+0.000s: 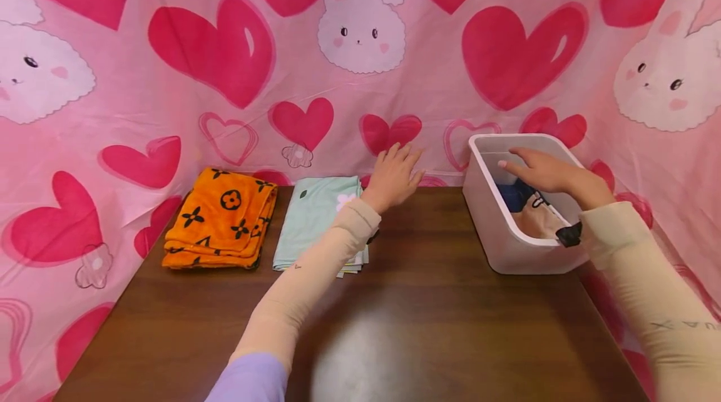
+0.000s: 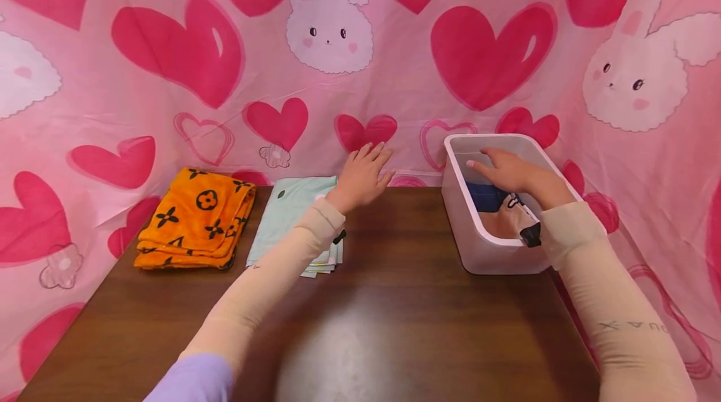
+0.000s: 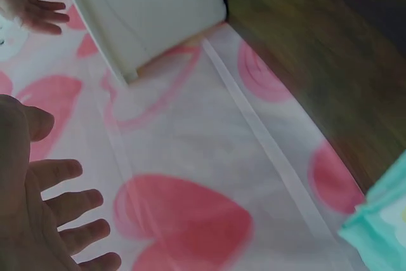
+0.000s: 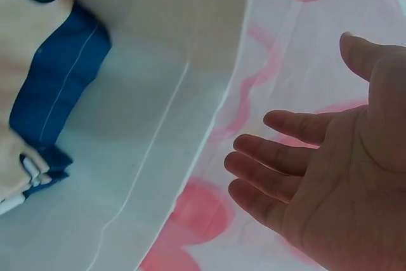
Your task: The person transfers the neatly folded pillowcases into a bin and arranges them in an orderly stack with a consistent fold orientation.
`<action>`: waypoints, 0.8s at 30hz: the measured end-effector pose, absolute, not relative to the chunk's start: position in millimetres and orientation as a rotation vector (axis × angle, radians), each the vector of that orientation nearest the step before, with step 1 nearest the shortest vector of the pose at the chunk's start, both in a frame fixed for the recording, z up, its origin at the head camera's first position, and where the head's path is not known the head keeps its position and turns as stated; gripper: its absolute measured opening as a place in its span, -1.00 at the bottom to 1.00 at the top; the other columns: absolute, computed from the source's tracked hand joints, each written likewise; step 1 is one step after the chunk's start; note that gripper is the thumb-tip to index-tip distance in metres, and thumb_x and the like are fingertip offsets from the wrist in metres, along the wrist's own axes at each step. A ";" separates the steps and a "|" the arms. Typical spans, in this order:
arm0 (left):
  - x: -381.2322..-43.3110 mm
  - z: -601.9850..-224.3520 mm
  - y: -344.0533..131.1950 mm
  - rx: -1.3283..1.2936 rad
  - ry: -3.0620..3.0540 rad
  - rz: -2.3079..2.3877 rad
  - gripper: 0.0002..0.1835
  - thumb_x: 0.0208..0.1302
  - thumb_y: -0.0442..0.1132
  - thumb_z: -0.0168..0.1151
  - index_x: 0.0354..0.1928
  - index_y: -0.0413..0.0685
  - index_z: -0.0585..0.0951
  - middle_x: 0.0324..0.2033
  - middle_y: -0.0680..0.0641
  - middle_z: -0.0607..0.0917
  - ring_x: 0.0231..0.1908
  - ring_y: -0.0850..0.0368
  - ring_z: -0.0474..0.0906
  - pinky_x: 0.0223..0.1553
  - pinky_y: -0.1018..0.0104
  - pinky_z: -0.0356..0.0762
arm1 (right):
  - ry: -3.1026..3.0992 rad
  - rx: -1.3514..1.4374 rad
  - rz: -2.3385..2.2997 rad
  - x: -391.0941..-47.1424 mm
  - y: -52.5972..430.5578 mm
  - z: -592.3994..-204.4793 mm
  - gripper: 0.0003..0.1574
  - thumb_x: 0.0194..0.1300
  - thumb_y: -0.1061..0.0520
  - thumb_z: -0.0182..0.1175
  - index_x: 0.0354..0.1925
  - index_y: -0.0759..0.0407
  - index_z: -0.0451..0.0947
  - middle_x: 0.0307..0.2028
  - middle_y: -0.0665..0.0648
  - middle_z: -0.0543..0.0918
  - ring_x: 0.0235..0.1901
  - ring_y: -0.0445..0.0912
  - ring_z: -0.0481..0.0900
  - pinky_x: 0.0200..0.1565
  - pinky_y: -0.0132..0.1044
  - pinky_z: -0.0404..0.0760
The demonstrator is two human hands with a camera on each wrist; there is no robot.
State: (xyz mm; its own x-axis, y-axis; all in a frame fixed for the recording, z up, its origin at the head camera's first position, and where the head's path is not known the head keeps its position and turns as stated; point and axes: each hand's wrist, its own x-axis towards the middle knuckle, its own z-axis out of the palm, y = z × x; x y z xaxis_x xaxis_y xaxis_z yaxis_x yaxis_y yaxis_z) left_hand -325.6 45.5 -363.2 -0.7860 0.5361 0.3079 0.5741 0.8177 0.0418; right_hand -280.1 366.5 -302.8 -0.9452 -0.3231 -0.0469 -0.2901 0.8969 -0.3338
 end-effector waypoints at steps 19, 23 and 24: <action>-315.4 -415.2 -67.3 -0.778 -2.819 -0.321 -0.43 0.55 0.05 -0.02 0.48 0.00 0.38 0.46 -0.18 0.39 0.46 -0.19 0.22 0.40 -0.15 0.22 | 2.889 -0.551 -0.641 -287.0 262.9 -312.5 -0.10 0.59 -0.16 -0.08 0.51 0.49 0.03 0.48 0.52 0.16 0.49 0.39 0.08 0.46 0.28 0.03; -310.3 -432.0 -88.3 -0.767 -2.838 -0.343 -0.44 0.55 0.03 -0.01 0.46 -0.03 0.41 0.44 -0.18 0.42 0.43 -0.23 0.27 0.36 -0.18 0.27 | 2.889 -0.598 -0.681 -291.9 241.8 -342.2 -0.16 0.57 -0.10 -0.04 0.49 0.47 0.10 0.46 0.51 0.23 0.48 0.37 0.14 0.47 0.24 0.06; -309.0 -436.2 -93.1 -0.764 -2.843 -0.353 -0.45 0.55 0.02 0.00 0.46 -0.03 0.42 0.43 -0.18 0.44 0.43 -0.24 0.28 0.36 -0.18 0.28 | 2.890 -0.615 -0.691 -293.1 236.4 -351.2 -0.19 0.56 -0.08 -0.02 0.48 0.45 0.14 0.43 0.50 0.28 0.46 0.36 0.18 0.46 0.23 0.09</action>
State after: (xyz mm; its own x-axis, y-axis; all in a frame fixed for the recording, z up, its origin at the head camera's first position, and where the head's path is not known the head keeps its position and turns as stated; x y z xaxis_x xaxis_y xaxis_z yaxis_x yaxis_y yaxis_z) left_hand -309.0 -93.1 -436.2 -0.8527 0.4696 0.2289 0.5113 0.8400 0.1817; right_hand -293.1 236.4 -351.2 -0.9124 -0.4093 -0.0100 -0.3604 0.8146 -0.4545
